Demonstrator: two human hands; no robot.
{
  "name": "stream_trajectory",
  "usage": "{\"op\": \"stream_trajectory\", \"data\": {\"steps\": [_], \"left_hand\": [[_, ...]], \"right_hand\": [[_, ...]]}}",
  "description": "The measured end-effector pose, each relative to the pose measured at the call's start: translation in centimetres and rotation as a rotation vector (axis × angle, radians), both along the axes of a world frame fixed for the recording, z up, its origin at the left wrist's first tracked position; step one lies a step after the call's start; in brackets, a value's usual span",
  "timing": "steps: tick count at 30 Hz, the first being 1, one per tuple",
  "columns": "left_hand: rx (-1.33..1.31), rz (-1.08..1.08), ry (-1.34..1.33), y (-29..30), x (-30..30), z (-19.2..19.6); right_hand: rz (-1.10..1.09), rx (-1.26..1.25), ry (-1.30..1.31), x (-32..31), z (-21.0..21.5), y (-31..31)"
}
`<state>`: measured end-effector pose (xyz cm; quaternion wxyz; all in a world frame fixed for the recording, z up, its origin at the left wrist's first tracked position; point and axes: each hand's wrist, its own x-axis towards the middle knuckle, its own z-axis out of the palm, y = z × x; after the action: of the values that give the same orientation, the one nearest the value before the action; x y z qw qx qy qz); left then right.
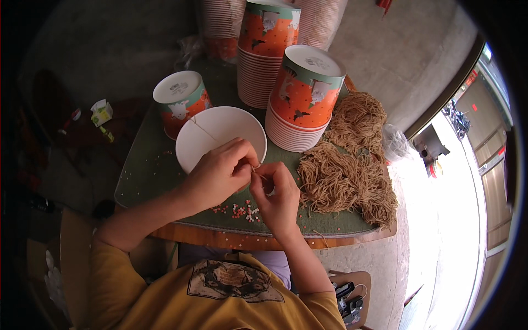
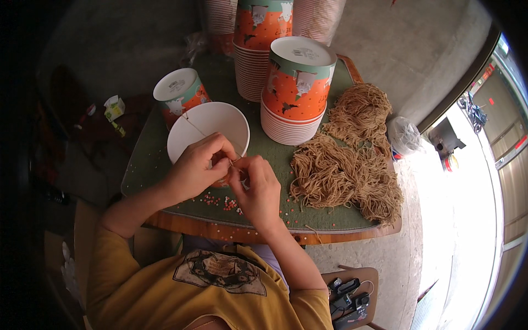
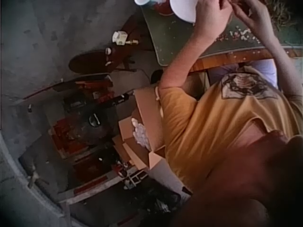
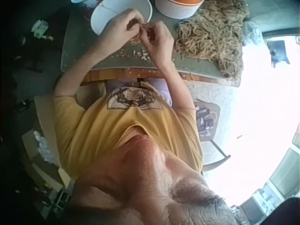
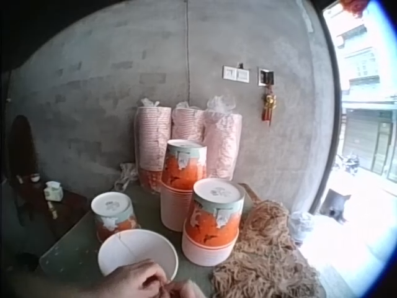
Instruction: Threading a string handle and adding decorative beads onto a paper bucket.
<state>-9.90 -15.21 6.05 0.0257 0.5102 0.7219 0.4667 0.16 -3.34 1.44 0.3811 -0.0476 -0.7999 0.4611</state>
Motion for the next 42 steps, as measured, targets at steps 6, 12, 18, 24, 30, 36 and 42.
{"op": "stream_trajectory", "data": {"steps": [6, 12, 18, 24, 30, 36, 42], "left_hand": [[0.002, -0.024, -0.242, 0.1, -0.1, 0.1], [-0.056, -0.086, -0.408, 0.0, -0.6, 0.1], [-0.076, -0.138, -0.458, 0.2, -0.7, 0.6], [-0.086, -0.112, -0.53, 0.2, -0.6, 0.6], [-0.116, -0.09, -0.505, 0.3, -0.5, 0.7], [-0.117, -0.161, -0.286, 0.3, 0.0, 0.6], [-0.213, -0.038, 0.099, -0.2, -0.2, 0.9]], "right_hand": [[-0.013, 0.156, 0.057, 0.0, 0.0, 0.2], [0.069, -0.021, 0.028, 0.1, -0.1, 0.2], [0.102, -0.414, 0.036, -0.5, -0.7, 0.3], [0.025, -0.083, 0.076, -0.3, -0.5, 0.5], [-0.031, 0.101, 0.108, -0.1, -0.1, 0.6], [0.077, -0.266, 0.026, 0.2, -0.6, 0.7], [0.183, -0.526, -0.024, 0.6, -2.3, 0.6]]}}
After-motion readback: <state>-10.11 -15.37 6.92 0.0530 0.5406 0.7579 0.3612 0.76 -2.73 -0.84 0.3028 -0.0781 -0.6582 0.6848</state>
